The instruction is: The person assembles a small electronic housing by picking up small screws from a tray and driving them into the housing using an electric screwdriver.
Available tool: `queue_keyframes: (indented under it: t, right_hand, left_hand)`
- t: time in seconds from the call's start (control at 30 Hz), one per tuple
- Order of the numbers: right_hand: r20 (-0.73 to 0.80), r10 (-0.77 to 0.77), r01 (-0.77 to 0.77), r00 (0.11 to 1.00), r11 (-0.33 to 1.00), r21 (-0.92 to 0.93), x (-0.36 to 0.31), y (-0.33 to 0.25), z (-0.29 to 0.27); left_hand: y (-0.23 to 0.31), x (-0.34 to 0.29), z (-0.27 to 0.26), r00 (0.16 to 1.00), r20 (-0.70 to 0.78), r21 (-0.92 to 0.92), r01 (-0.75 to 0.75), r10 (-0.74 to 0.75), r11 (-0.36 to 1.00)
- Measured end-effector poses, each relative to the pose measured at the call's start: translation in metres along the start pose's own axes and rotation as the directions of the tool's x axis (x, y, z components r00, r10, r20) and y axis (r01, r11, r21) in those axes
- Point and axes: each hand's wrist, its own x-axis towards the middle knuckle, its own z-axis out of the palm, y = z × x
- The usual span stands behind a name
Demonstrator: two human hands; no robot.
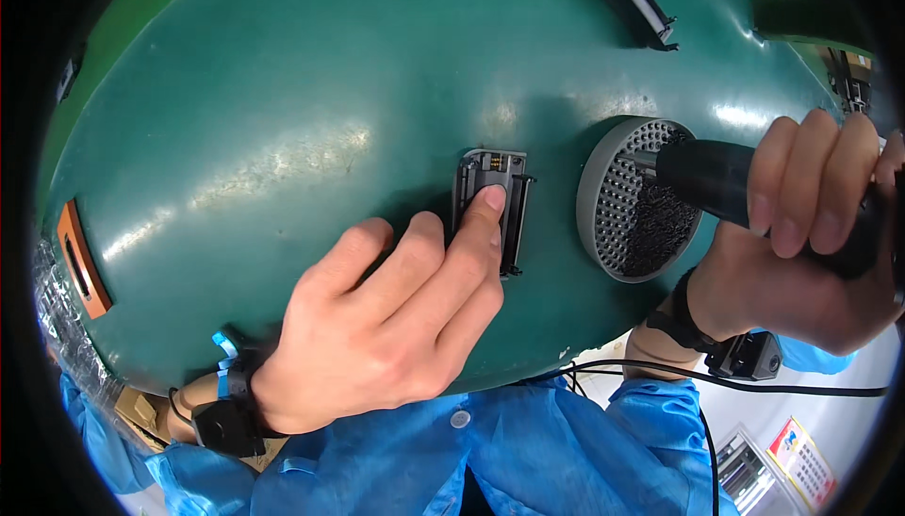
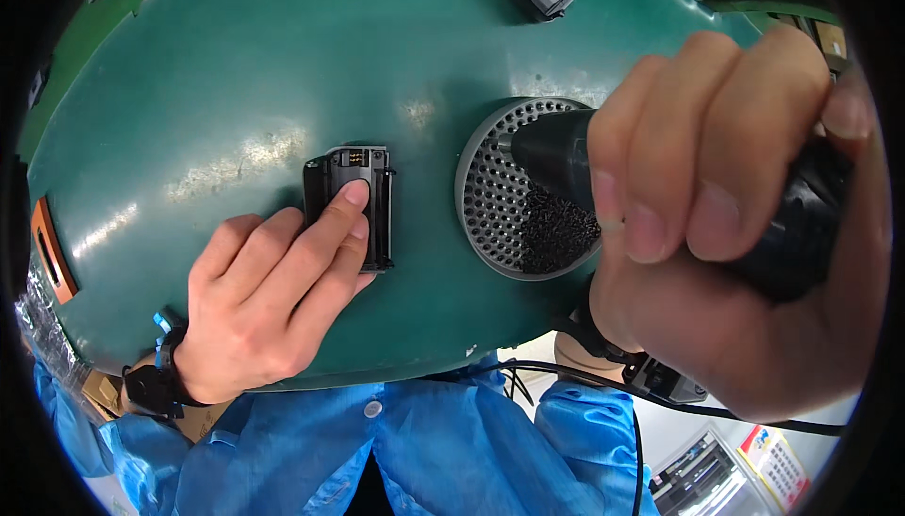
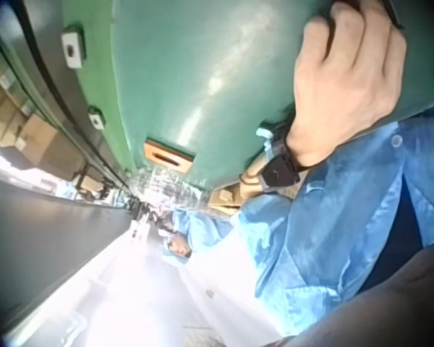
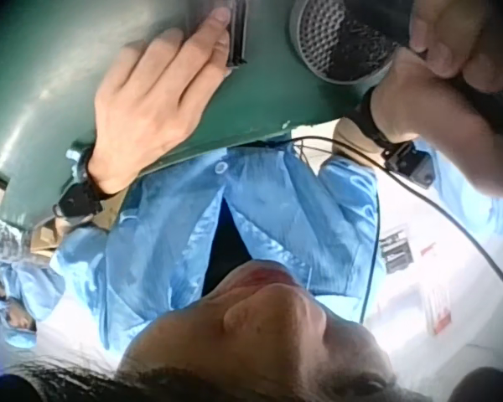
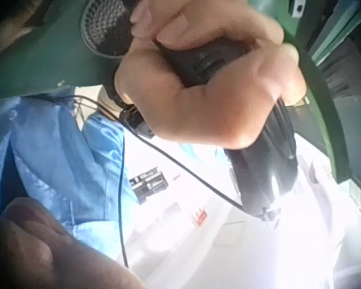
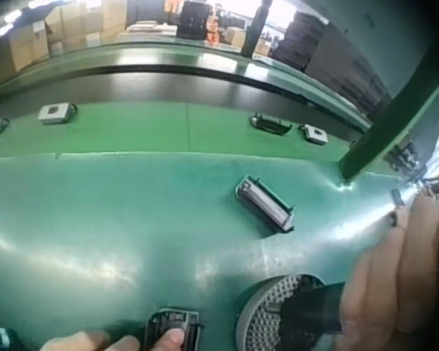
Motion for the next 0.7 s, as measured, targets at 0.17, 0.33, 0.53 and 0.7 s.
queue_keyframes:
  t: [0.17,0.33,0.53,0.7]
  right_hand:
    - [0.006,0.009,-0.009,1.000,1.000,0.001,-0.004,0.002,-0.003]
    - [0.019,0.007,-0.007,1.000,1.000,0.005,-0.008,0.003,-0.004]
    - [0.023,-0.003,0.002,1.000,1.000,0.011,-0.011,0.004,-0.004]
    - [0.026,-0.009,0.009,1.000,1.000,0.014,-0.013,0.005,-0.004]
  left_hand:
    - [-0.001,-0.001,0.001,1.000,-0.016,-0.034,0.011,-0.011,0.999]
    - [0.000,0.000,0.003,0.999,-0.031,-0.049,0.022,-0.024,0.999]
    - [0.001,0.000,0.004,0.999,-0.047,-0.049,0.016,-0.019,0.999]
    - [0.001,0.000,0.007,0.997,-0.072,-0.054,0.011,-0.015,0.998]
